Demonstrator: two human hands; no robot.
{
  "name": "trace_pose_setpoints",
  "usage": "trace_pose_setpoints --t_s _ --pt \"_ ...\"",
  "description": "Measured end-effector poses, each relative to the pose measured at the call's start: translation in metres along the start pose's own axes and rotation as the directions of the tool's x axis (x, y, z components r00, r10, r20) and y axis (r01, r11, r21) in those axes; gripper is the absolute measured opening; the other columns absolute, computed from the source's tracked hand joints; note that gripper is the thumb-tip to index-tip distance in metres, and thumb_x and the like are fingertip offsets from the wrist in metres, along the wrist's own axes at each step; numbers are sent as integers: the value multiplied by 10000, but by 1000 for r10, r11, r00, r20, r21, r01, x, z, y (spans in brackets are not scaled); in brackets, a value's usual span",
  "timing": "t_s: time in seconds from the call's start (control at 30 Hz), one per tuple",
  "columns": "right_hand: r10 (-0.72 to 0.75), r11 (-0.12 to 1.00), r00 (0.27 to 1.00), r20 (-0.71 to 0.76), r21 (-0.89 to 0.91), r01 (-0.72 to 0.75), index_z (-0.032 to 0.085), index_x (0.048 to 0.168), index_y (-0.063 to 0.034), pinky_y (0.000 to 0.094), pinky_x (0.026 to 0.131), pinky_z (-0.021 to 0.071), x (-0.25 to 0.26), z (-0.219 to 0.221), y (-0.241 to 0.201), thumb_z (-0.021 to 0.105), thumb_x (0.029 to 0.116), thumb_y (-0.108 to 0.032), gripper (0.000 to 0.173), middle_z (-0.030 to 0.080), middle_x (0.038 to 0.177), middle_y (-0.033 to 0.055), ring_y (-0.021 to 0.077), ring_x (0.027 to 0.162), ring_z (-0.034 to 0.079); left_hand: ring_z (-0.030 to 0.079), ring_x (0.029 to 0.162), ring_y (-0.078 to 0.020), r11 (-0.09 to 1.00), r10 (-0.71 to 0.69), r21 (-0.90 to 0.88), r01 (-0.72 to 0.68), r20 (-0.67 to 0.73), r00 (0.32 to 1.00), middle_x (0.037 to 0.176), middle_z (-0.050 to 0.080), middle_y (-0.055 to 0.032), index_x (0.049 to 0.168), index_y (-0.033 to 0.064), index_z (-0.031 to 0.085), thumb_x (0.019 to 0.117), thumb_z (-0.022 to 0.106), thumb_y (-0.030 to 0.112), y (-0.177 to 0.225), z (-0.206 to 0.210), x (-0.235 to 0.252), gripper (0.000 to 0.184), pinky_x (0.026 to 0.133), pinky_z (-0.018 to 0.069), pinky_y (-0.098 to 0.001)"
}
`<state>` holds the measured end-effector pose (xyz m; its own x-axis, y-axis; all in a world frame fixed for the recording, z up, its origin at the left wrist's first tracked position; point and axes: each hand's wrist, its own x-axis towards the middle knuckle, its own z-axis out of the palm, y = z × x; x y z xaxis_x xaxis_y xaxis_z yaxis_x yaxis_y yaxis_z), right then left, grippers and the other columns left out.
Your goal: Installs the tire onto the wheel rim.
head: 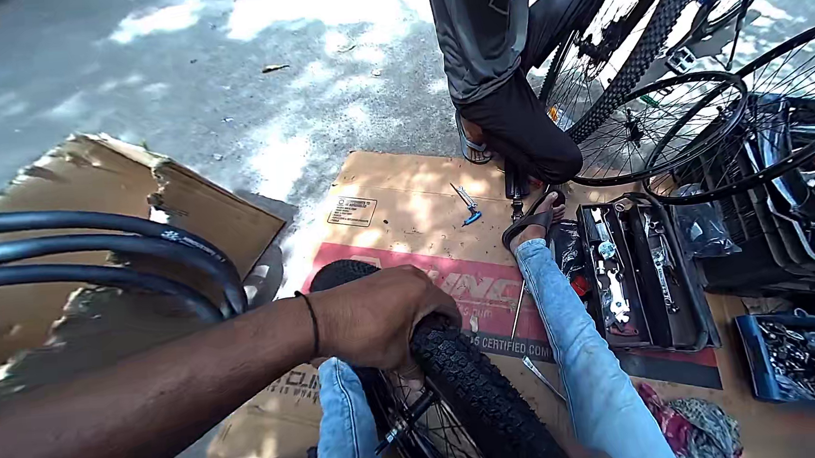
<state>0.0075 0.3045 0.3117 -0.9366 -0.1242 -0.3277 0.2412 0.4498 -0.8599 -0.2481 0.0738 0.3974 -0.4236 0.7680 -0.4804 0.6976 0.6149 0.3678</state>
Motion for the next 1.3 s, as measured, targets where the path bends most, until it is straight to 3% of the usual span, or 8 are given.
trace_pose_setpoints --t_s 0.1,0.23,0.37,0.57,0.77,0.87,1.0,1.3 --pt "-27 1000 996 -90 -17 25 665 1240 18 456 885 622 -3 -9 35 843 824 -436 640 770 1005 120 197 953 757 500 1382 -228 941 -313 -294 169 -566 762 1460 555 -35 1534 188 447 488 934 632 7 73 -9 1236 1234 292 -574" --pt "-19 1000 993 -120 4 19 658 1191 68 498 868 608 -1 -12 50 886 777 -379 651 762 957 168 246 909 757 364 1482 -368 473 -806 -877 -86 -470 360 1615 278 -306 1595 -65 120 709 890 508 98 190 1 1306 1165 410 -499" --pt "-61 998 992 -112 6 62 662 1165 84 441 847 622 -10 -8 48 893 779 -382 648 764 921 156 199 878 761 484 1391 -301 349 -823 -892 -288 -438 362 1462 500 -285 1263 -78 637 940 708 424 168 243 12 601 1133 447 -400" --pt "-36 999 988 -153 18 40 632 1213 56 376 885 624 -20 -8 56 914 759 -336 663 770 974 104 132 922 753 709 1082 -241 346 -617 -825 -447 -559 554 1326 593 -202 1178 -66 633 855 831 314 141 222 23 538 911 647 -381" --pt "-8 998 973 -232 57 22 608 1221 108 289 918 602 -33 -9 74 906 755 -269 669 762 1013 117 77 953 737 449 1386 -539 716 -662 -647 262 -510 549 1525 436 -334 1289 28 687 974 602 551 208 215 19 617 1152 292 -710" --pt "78 997 977 -197 24 -75 639 1165 143 261 883 580 -28 -12 30 844 772 -137 524 749 972 154 85 903 724 648 1076 -398 530 -813 -826 192 -431 392 1185 644 -272 1331 -93 579 928 703 478 239 229 20 710 944 543 -536" --pt "-38 999 989 -143 -8 37 636 1183 70 349 859 619 -27 -4 53 864 802 -263 555 755 942 115 124 884 745 709 1071 -202 411 -767 -910 -57 -379 517 1077 764 -101 1314 -56 601 1021 584 440 233 254 17 577 1133 358 -609" --pt "-10 999 986 -167 -37 4 545 1310 47 352 903 620 -33 -14 82 916 740 -384 806 759 1020 75 104 946 740 736 951 -157 27 -585 -943 -331 -283 760 1024 749 -83 1267 -23 596 1025 606 221 205 255 52 344 910 610 -364"
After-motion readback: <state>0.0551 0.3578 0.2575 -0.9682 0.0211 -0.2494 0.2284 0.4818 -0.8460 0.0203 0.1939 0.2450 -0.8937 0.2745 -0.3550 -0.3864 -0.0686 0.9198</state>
